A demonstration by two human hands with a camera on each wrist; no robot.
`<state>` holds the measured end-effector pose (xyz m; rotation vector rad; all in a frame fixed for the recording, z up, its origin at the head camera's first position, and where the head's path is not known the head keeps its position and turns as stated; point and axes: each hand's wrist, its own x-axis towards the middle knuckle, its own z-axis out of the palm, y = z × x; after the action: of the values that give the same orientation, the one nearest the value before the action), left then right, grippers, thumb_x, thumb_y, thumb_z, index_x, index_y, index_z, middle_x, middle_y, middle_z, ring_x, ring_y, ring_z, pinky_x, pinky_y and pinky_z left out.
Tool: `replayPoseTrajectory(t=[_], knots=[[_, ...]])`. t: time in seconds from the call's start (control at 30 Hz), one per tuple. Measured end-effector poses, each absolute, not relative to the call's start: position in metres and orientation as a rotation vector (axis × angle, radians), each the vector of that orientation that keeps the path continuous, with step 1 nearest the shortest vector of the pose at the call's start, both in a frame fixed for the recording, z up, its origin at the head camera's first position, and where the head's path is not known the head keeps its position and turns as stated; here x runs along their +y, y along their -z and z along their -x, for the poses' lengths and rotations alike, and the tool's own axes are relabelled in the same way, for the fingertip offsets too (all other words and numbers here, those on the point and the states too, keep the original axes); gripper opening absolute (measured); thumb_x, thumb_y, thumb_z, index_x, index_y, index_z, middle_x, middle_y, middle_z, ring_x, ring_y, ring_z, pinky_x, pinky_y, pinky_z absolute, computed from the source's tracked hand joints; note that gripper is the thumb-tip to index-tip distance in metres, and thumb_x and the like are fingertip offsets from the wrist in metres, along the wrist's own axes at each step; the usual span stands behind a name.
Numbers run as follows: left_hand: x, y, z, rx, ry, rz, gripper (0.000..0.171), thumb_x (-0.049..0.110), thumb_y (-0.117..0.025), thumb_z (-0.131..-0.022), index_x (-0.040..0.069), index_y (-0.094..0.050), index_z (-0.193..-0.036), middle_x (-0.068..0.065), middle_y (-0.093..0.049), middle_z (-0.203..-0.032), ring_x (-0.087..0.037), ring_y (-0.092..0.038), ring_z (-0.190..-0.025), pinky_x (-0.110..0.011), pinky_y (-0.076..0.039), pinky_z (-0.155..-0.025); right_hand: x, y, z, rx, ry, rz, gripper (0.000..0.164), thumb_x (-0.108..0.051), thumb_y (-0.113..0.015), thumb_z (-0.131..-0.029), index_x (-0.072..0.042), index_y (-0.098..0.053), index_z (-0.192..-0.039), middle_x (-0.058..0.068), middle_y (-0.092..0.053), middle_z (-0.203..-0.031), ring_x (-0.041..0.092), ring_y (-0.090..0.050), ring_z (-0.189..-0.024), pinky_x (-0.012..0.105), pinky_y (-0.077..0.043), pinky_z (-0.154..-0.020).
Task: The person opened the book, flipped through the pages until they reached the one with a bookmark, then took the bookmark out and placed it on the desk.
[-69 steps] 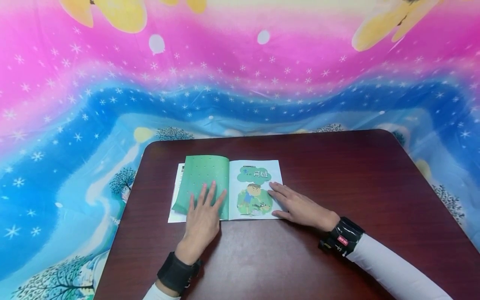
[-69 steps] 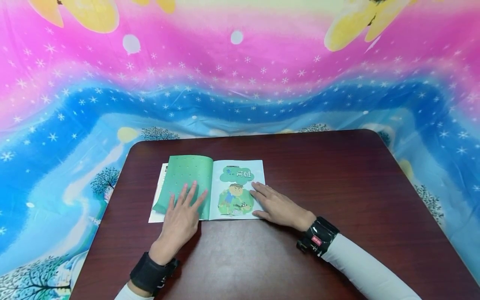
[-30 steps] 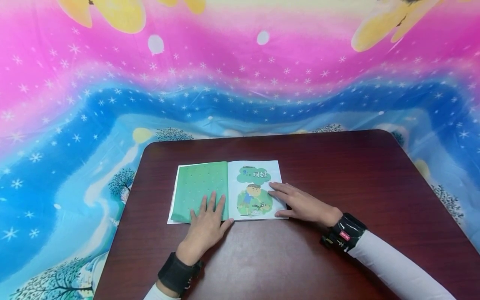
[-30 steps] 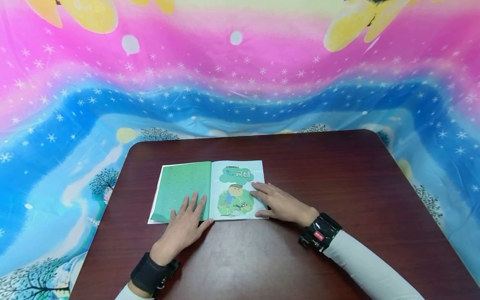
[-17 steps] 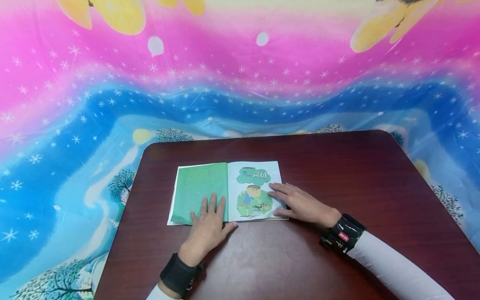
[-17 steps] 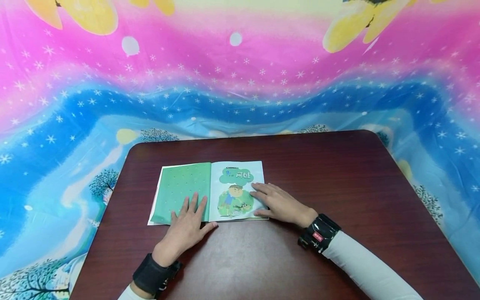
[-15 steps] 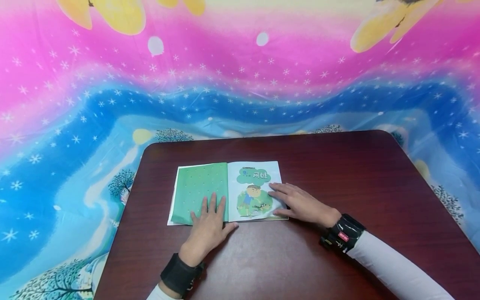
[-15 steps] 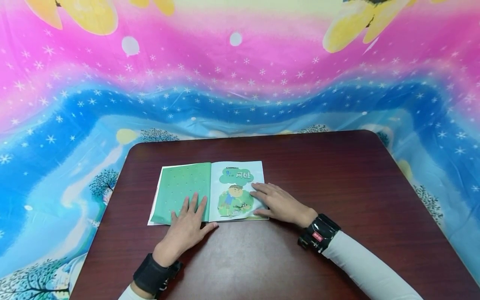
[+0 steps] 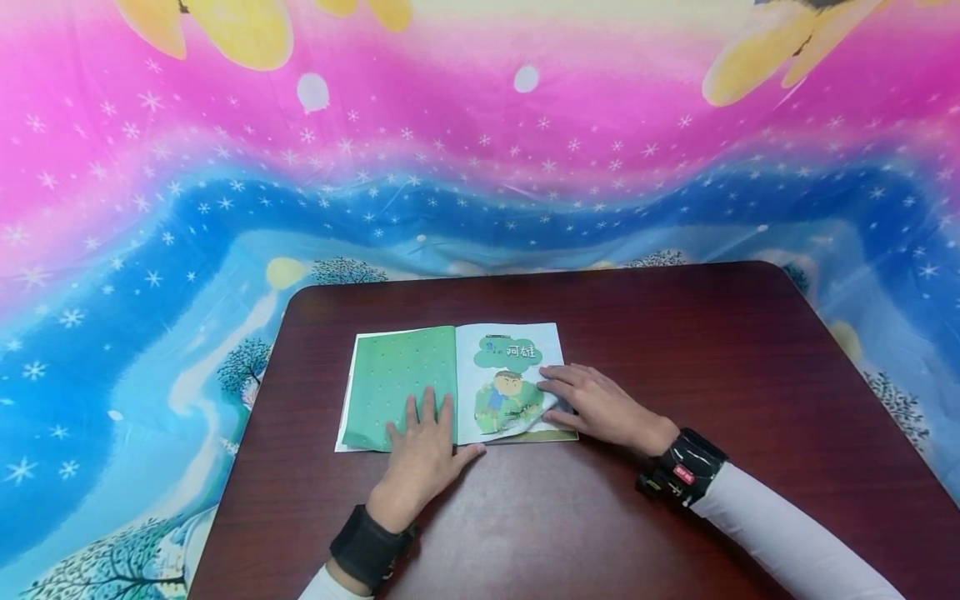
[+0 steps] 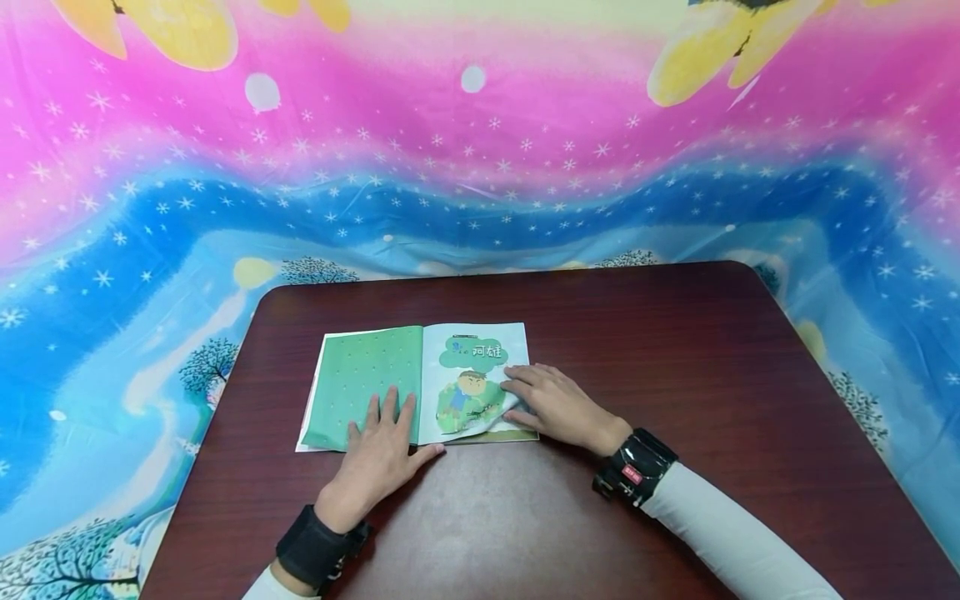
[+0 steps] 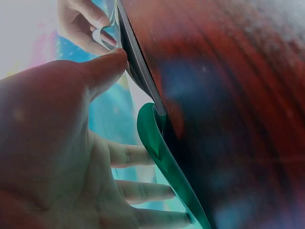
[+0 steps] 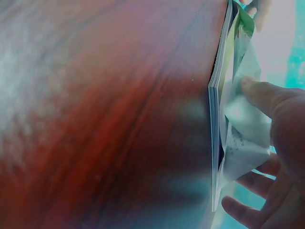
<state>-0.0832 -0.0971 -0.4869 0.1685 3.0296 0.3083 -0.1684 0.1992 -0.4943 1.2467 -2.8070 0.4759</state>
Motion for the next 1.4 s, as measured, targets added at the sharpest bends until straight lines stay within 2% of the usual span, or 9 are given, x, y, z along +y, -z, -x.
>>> replayPoseTrajectory(t=[0.47, 0.8, 0.93, 1.07, 1.2, 1.3, 1.4], knots=[[-0.089, 0.487, 0.087, 3.071, -0.301, -0.143, 0.101, 0.077, -0.055, -0.076, 0.005, -0.046, -0.146, -0.029, -0.035, -0.152, -0.055, -0.032, -0.136, -0.078, -0.035, -0.09, 0.196, 0.493, 0.171, -2.676, -0.477, -1.148, 0.05, -0.045, -0.061, -0.092, -0.012, -0.065, -0.129, 0.012, -0.053, -0.143, 0.025, -0.047, -0.13, 0.051, -0.046, -0.098], [-0.085, 0.487, 0.087, 3.077, -0.211, -0.133, 0.088, 0.067, -0.052, -0.086, 0.004, -0.045, -0.146, -0.029, -0.035, -0.152, -0.055, -0.033, -0.135, -0.076, -0.037, -0.09, 0.195, 0.49, 0.173, -2.662, -0.5, -1.09, 0.054, -0.049, -0.058, -0.093, -0.01, -0.064, -0.13, 0.013, -0.051, -0.144, 0.025, -0.047, -0.13, 0.051, -0.045, -0.1], [-0.084, 0.487, 0.088, 3.067, -0.154, -0.127, 0.081, 0.06, -0.051, -0.09, 0.005, -0.043, -0.148, -0.029, -0.033, -0.153, -0.055, -0.033, -0.135, -0.076, -0.037, -0.091, 0.195, 0.49, 0.173, -2.66, -0.537, -1.06, 0.064, -0.048, -0.061, -0.091, -0.008, -0.054, -0.14, 0.014, -0.045, -0.149, 0.025, -0.043, -0.134, 0.051, -0.045, -0.101], [-0.084, 0.488, 0.089, 3.059, -0.142, -0.125, 0.076, 0.054, -0.051, -0.092, 0.004, -0.041, -0.148, -0.028, -0.033, -0.154, -0.054, -0.033, -0.135, -0.076, -0.036, -0.092, 0.197, 0.49, 0.173, -2.682, -0.567, -0.985, 0.082, -0.044, -0.066, -0.088, -0.005, -0.035, -0.152, 0.015, -0.036, -0.155, 0.025, -0.037, -0.138, 0.049, -0.045, -0.102], [-0.085, 0.488, 0.088, 3.075, -0.151, -0.142, 0.072, 0.048, -0.053, -0.092, 0.003, -0.043, -0.147, -0.029, -0.034, -0.153, -0.055, -0.034, -0.135, -0.076, -0.037, -0.09, 0.198, 0.49, 0.173, -2.724, -0.583, -0.914, 0.094, -0.041, -0.068, -0.087, -0.004, -0.019, -0.157, 0.018, -0.032, -0.157, 0.028, -0.035, -0.14, 0.049, -0.045, -0.101], [-0.086, 0.488, 0.087, 3.1, -0.16, -0.161, 0.068, 0.045, -0.053, -0.092, 0.003, -0.045, -0.144, -0.029, -0.036, -0.151, -0.055, -0.036, -0.133, -0.076, -0.039, -0.088, 0.199, 0.49, 0.171, -2.773, -0.587, -0.892, 0.098, -0.041, -0.068, -0.087, -0.005, -0.013, -0.159, 0.019, -0.031, -0.157, 0.029, -0.035, -0.14, 0.05, -0.046, -0.1], [-0.086, 0.488, 0.087, 3.116, -0.171, -0.171, 0.065, 0.043, -0.052, -0.092, 0.002, -0.046, -0.143, -0.029, -0.038, -0.15, -0.055, -0.037, -0.132, -0.075, -0.039, -0.088, 0.199, 0.491, 0.169, -2.816, -0.571, -0.909, 0.096, -0.046, -0.066, -0.087, -0.005, -0.016, -0.158, 0.018, -0.03, -0.158, 0.028, -0.035, -0.14, 0.05, -0.045, -0.101]])
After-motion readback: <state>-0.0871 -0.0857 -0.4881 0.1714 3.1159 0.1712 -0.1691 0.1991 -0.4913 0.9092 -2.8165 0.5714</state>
